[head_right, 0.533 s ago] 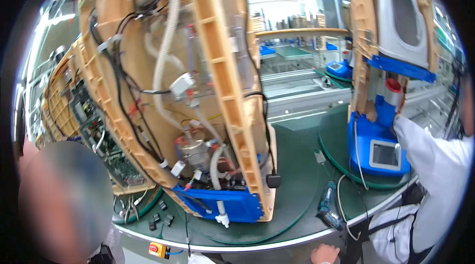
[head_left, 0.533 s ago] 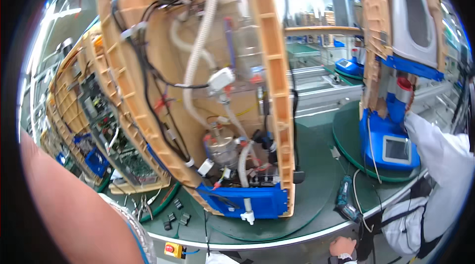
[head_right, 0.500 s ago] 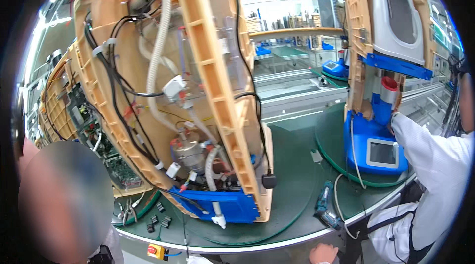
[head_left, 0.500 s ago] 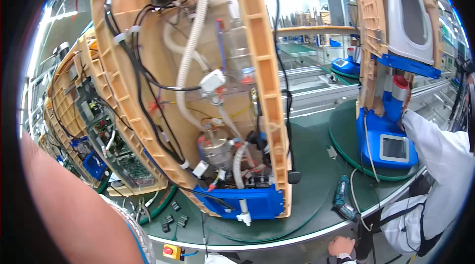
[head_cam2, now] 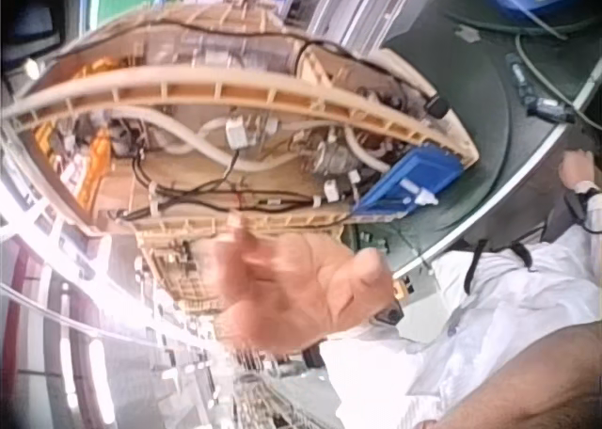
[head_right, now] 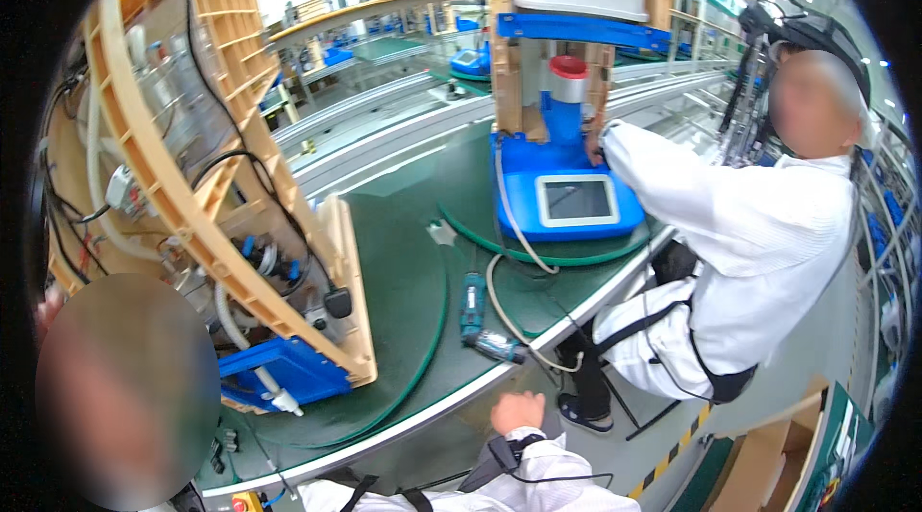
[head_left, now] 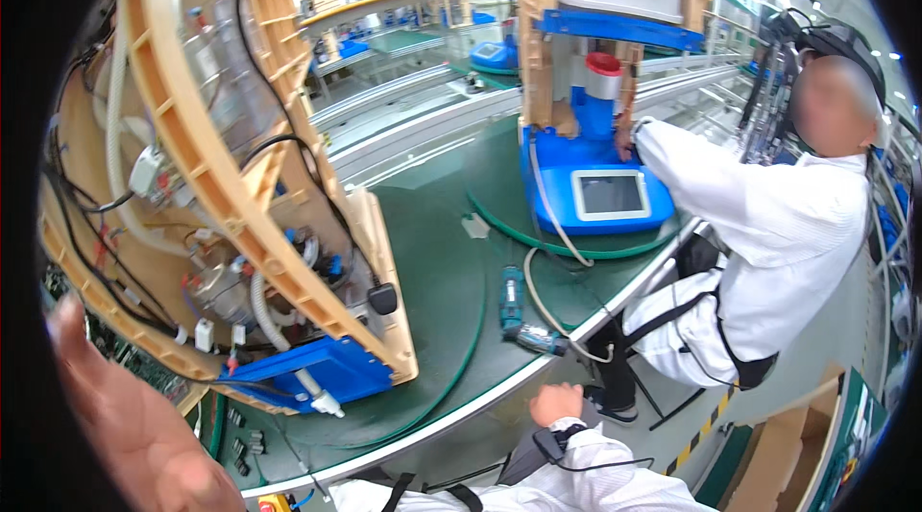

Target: Assembling internal wiring and plumbing components of a manufacturing appliance.

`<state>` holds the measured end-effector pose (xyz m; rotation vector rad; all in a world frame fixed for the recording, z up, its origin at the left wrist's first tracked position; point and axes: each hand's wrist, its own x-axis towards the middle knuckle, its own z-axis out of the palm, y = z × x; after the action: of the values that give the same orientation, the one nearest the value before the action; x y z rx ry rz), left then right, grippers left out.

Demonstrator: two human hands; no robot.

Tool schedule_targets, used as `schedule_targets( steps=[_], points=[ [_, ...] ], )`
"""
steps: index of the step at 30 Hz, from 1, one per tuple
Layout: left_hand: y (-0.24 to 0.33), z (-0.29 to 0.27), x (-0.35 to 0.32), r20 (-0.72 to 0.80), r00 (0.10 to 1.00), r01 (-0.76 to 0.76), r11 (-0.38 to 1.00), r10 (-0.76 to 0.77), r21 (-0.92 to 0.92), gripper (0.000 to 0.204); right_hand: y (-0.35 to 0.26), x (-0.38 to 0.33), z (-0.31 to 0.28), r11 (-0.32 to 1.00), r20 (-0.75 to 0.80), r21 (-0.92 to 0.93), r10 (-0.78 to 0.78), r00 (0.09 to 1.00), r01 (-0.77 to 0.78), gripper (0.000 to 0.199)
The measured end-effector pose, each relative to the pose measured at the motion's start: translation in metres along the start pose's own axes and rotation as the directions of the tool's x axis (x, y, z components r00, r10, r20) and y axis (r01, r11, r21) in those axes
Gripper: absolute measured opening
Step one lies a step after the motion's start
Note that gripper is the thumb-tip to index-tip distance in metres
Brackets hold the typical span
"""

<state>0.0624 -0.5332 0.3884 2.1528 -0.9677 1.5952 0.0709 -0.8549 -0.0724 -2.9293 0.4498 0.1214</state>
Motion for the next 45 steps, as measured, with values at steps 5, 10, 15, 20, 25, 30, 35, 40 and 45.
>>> schedule_targets(
  steps=[5, 10, 15, 20, 25, 30, 35, 40, 45],
  points=[
    [-0.031, -0.010, -0.108, 0.175, 0.967, 0.197, 0.978, -0.183, -0.066, 0.021, 0.002, -0.002, 0.000, 1.000, 0.070, 0.000, -0.009, 0.997, 0.009, 0.030],
    [-0.012, -0.013, -0.189, 0.353, 0.553, 0.805, 0.593, -0.755, 0.009, 0.015, 0.004, -0.004, 0.003, 1.000, 0.034, 0.005, -0.028, 0.999, 0.028, 0.026],
    [-0.010, -0.019, -0.238, 0.274, 0.390, 0.913, 0.408, -0.879, 0.009, 0.016, -0.003, 0.001, 0.007, 0.999, 0.008, 0.013, -0.049, 0.999, 0.049, 0.023],
    [-0.046, -0.022, -0.267, 0.343, 0.439, 0.895, 0.438, -0.831, -0.082, 0.011, -0.003, -0.001, -0.003, 1.000, 0.046, 0.018, -0.019, 0.999, 0.018, 0.025],
    [-0.044, 0.004, -0.252, 0.241, 0.498, 0.867, 0.477, -0.833, -0.144, 0.030, -0.001, 0.001, 0.005, 0.999, 0.039, 0.029, 0.017, 0.999, -0.018, 0.031],
    [-0.038, 0.019, -0.233, 0.238, 0.485, 0.869, 0.433, -0.841, -0.240, 0.026, -0.002, 0.002, 0.003, 1.000, -0.022, 0.000, -0.022, 1.000, 0.022, 0.025],
    [-0.037, 0.028, -0.225, 0.233, 0.510, 0.849, 0.442, -0.828, -0.290, 0.023, -0.005, 0.006, -0.003, 1.000, 0.054, 0.005, -0.004, 0.999, 0.003, 0.026],
    [-0.035, 0.034, -0.224, 0.249, 0.530, 0.835, 0.447, -0.811, -0.321, 0.023, -0.006, 0.007, -0.006, 0.998, 0.068, 0.060, 0.027, 0.997, -0.032, 0.027],
    [-0.030, 0.039, -0.221, 0.246, 0.484, 0.859, 0.403, -0.839, -0.317, 0.008, -0.008, 0.005, -0.008, 0.999, 0.071, 0.036, 0.014, 0.997, -0.016, 0.027]
  ],
)
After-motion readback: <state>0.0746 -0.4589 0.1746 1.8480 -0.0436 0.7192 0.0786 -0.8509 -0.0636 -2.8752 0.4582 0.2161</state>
